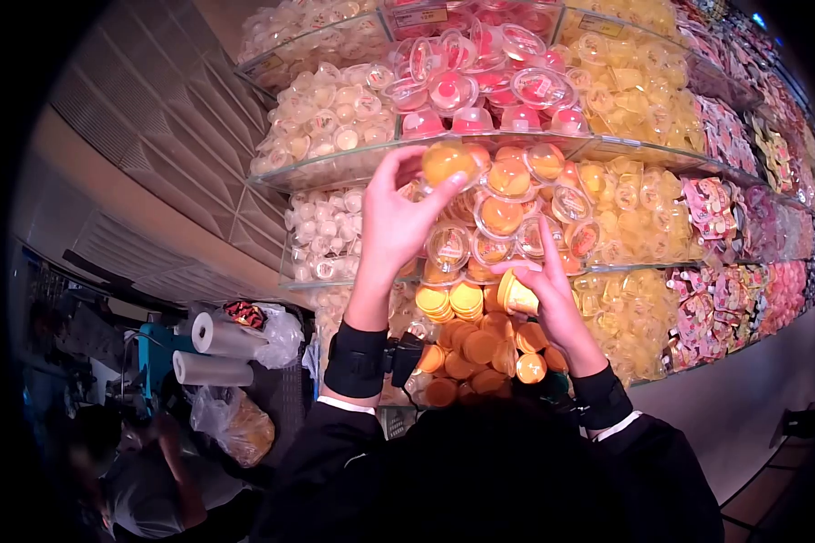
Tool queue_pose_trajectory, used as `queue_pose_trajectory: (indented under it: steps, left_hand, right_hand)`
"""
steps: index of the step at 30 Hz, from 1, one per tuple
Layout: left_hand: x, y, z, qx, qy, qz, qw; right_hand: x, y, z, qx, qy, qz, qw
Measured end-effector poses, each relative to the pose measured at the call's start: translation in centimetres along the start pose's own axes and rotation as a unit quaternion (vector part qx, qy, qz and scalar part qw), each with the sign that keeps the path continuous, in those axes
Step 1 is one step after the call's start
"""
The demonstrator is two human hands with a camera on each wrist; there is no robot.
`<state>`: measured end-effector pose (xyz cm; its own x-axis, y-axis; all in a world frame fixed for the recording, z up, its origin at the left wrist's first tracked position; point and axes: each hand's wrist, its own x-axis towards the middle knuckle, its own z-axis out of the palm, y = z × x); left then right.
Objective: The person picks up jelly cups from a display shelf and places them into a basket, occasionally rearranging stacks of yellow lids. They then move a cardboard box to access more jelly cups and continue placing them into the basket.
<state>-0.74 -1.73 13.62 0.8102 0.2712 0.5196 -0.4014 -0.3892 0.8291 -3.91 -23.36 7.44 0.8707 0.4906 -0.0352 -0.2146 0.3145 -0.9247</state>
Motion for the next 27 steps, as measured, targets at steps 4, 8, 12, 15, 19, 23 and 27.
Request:
queue_pose_trajectory:
  steps: [4, 8, 12, 15, 19, 23, 27]
  left_hand:
    - [1.5, 1.2, 5.4, 0.113, 0.023, 0.067, 0.991]
    - [1.7, -0.6, 8.6, 0.188, 0.027, 0.073, 0.979]
    - [1.5, -1.0, 9.6, 0.213, 0.039, 0.028, 0.976]
    - [1.4, -1.0, 9.8, 0.248, 0.065, 0.052, 0.965]
    - [1.3, -0.8, 10.1, 0.269, 0.082, 0.062, 0.958]
    - [1.2, -0.9, 10.2, 0.26, 0.09, 0.065, 0.959]
    - [0.6, -1.8, 6.9, 0.192, 0.115, 0.064, 0.973]
  right_hand:
    - [-0.8, -0.6, 0.2, -0.009, 0.023, -0.011, 1.0]
    - [-0.7, -0.3, -0.8, 0.011, 0.024, -0.034, 0.999]
    - [-0.2, -0.6, -0.5, 0.017, 0.033, -0.029, 0.999]
    - [0.7, -0.6, 0.0, 0.045, 0.003, -0.026, 0.999]
    - [2.1, 0.5, 0.2, 0.045, 0.015, -0.047, 0.998]
    - [2.0, -0.4, 0.5, 0.051, 0.017, -0.027, 0.998]
    - [1.5, -1.3, 0.4, 0.029, 0.006, -0.007, 1.0]
